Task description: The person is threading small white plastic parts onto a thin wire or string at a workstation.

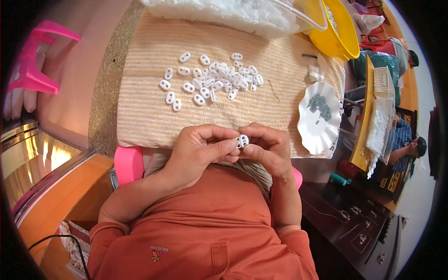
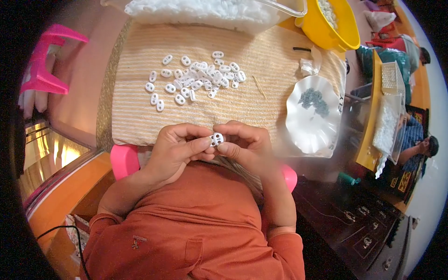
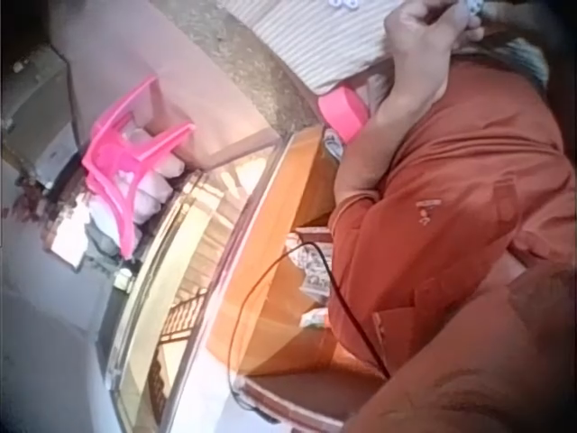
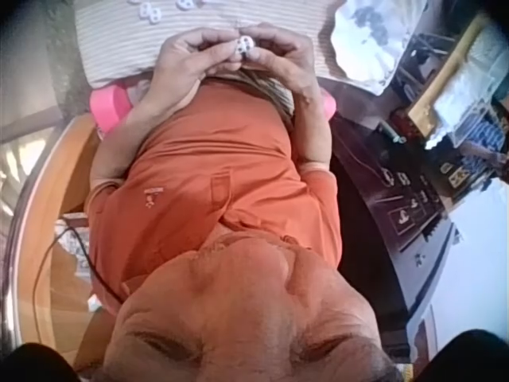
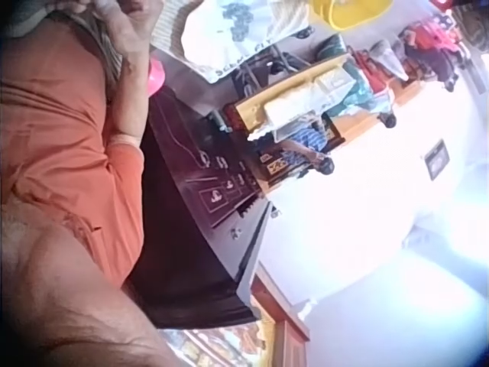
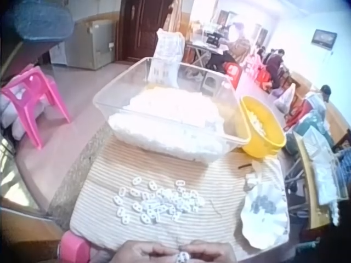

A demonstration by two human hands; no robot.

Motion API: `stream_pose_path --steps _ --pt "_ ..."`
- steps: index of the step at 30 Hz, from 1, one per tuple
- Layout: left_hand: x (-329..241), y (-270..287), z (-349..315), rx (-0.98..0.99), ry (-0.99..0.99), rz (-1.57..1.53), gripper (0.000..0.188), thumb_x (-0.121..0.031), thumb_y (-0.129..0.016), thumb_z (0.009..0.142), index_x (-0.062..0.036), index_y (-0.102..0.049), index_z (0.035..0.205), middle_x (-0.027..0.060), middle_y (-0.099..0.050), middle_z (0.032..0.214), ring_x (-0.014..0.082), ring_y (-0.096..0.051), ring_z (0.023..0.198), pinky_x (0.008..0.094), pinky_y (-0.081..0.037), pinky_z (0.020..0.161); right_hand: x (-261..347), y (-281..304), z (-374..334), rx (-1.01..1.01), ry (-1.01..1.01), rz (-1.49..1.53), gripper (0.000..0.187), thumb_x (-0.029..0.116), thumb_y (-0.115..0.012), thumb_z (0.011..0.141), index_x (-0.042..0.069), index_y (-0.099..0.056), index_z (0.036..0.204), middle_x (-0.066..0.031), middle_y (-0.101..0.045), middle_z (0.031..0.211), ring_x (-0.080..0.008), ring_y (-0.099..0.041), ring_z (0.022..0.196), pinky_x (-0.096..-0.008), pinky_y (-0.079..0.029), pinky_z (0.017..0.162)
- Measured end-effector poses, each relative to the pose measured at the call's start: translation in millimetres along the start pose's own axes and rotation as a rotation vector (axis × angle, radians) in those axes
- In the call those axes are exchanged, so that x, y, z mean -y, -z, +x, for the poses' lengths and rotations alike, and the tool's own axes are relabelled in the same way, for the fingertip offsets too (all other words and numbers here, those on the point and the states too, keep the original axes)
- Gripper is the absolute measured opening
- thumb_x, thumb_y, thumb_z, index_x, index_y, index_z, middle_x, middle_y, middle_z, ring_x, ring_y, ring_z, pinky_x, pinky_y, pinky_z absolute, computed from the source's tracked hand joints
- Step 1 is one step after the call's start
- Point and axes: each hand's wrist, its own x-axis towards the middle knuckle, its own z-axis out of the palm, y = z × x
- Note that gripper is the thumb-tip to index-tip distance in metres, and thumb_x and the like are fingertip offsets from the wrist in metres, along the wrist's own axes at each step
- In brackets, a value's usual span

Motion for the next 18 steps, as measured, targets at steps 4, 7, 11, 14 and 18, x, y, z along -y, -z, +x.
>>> stream_pose_path --steps 4,7,11,14,18 --pt "-1.1 0.3 0.8 -0.008 0.018 0.001 0.016 0.000 -0.062 0.086 0.0022 -0.063 0.102 0.0119 -0.067 0.090 0.0164 -0.067 0.076 0.0268 -0.059 0.070 -1.9 0.4 0.5 0.002 0.007 0.043 0.031 -0.005 -0.064 0.083 -0.009 -0.058 0.113 -0.0141 -0.060 0.103 -0.0213 -0.063 0.093 -0.0311 -0.056 0.078" --pt "-1.5 2.3 1.6 -0.002 0.026 0.004 0.015 0.000 -0.062 0.086 0.0021 -0.063 0.101 0.0124 -0.067 0.091 0.0166 -0.067 0.076 0.0270 -0.059 0.070 -2.9 0.6 1.5 0.004 0.020 0.033 0.031 -0.005 -0.064 0.082 -0.009 -0.058 0.113 -0.0140 -0.061 0.102 -0.0206 -0.063 0.093 -0.0300 -0.055 0.078" --pt "-1.3 3.0 2.5 -0.006 0.031 0.006 0.014 0.000 -0.062 0.086 0.0019 -0.062 0.100 0.0127 -0.067 0.091 0.0168 -0.067 0.076 0.0273 -0.059 0.069 -2.9 -1.1 0.1 -0.026 0.004 0.042 0.031 -0.005 -0.065 0.082 -0.009 -0.059 0.112 -0.0141 -0.062 0.101 -0.0197 -0.063 0.091 -0.0288 -0.054 0.077" --pt "-2.0 3.1 2.7 -0.001 0.031 -0.008 0.013 0.001 -0.062 0.086 0.0017 -0.062 0.099 0.0129 -0.067 0.090 0.0170 -0.067 0.075 0.0275 -0.059 0.069 -1.8 -2.6 0.0 -0.046 -0.013 0.063 0.031 -0.006 -0.066 0.081 -0.009 -0.059 0.111 -0.0144 -0.063 0.100 -0.0196 -0.063 0.090 -0.0288 -0.053 0.077" --pt "-2.4 3.4 2.6 -0.010 0.040 -0.009 0.013 0.001 -0.062 0.086 0.0016 -0.062 0.098 0.0129 -0.067 0.090 0.0170 -0.067 0.076 0.0278 -0.059 0.069 -1.7 -3.4 -0.1 -0.061 -0.022 0.087 0.031 -0.006 -0.066 0.081 -0.009 -0.060 0.111 -0.0145 -0.063 0.100 -0.0195 -0.063 0.090 -0.0289 -0.053 0.077"
